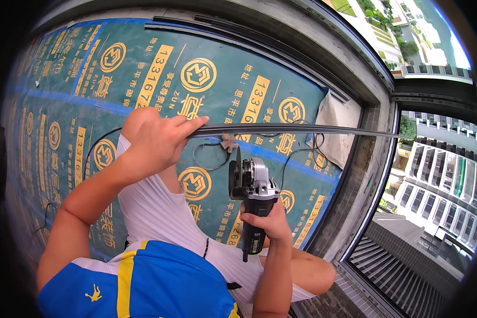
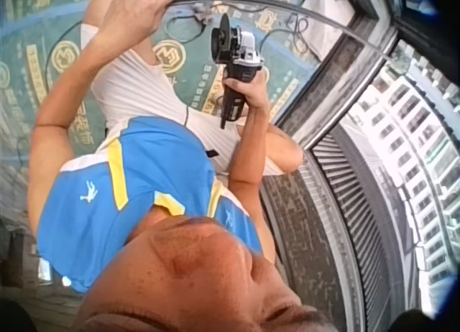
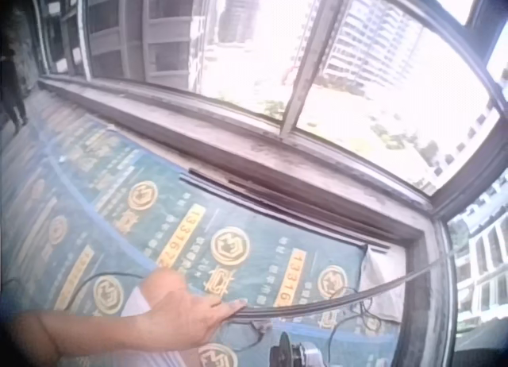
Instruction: Cutting metal trim with an angle grinder and installing window frame components using a drill.
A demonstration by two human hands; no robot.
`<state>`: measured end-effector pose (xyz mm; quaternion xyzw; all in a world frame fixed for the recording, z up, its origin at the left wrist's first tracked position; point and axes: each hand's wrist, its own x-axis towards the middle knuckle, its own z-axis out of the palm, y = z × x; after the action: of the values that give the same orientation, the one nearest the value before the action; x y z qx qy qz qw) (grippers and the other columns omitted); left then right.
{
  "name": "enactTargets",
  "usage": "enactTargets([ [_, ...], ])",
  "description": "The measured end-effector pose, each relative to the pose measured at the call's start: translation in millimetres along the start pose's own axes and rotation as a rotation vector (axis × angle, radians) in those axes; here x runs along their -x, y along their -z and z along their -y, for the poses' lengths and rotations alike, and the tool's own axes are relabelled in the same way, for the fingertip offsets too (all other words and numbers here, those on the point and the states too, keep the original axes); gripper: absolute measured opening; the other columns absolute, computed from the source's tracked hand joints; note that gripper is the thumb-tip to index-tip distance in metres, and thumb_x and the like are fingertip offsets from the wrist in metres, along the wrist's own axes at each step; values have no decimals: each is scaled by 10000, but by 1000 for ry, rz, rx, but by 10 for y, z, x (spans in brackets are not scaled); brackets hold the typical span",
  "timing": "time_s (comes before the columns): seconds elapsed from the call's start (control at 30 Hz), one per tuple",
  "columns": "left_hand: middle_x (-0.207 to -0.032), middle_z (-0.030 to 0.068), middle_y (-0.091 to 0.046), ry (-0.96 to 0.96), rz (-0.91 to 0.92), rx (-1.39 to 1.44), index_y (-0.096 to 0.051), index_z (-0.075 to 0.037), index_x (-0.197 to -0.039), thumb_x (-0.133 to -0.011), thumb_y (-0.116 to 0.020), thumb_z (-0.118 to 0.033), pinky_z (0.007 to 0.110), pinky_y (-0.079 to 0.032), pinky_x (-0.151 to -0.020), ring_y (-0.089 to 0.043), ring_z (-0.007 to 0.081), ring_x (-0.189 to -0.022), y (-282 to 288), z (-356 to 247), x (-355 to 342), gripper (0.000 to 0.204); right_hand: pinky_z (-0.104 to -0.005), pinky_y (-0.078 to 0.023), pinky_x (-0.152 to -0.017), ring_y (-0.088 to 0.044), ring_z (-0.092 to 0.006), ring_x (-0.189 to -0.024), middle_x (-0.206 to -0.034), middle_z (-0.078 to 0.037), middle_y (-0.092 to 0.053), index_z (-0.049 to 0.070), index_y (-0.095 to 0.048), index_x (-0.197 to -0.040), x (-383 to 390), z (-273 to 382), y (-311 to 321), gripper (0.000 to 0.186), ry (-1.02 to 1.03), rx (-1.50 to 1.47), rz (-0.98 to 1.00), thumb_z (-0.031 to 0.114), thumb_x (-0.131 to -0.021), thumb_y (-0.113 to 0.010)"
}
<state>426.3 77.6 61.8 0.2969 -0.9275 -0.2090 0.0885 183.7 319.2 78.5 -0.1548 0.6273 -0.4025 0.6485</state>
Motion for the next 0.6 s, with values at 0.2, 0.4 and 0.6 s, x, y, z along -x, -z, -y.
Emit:
enactTargets([
  [0.2, -1012, 118, -744, -1, 34, 154, -654, -170, -1342, -933, -652, -69, 436, -545, -749, -700, 347, -865, 52, 607, -515, 421, -330, -617, -719, -714, -203, -829, -1003, -122, -689, -35, -560, -1253, 19, 11, 116, 650, 128, -114, -142, 378, -831, -832],
  [0.4, -904, 147, -750, 84, 88, 164, -702, -102, -1265, -943, -650, -122, 458, -537, -770, -696, 367, -840, 429, 541, -798, 327, -301, -558, -684, -666, -151, -729, -874, -59, -677, 23, -593, -1071, -852, -445, 544, 341, 234, 143, -426, 203, -882, -813],
  [0.6, -849, 180, -720, 105, 169, 158, -710, -58, -1182, -926, -665, -102, 459, -516, -727, -681, 381, -781, 501, 279, -789, 264, -371, -539, -746, -649, -216, -817, -940, -126, -673, -17, -563, -1066, -2445, -973, 1009, 511, 340, 508, -801, 245, -751, -868],
])
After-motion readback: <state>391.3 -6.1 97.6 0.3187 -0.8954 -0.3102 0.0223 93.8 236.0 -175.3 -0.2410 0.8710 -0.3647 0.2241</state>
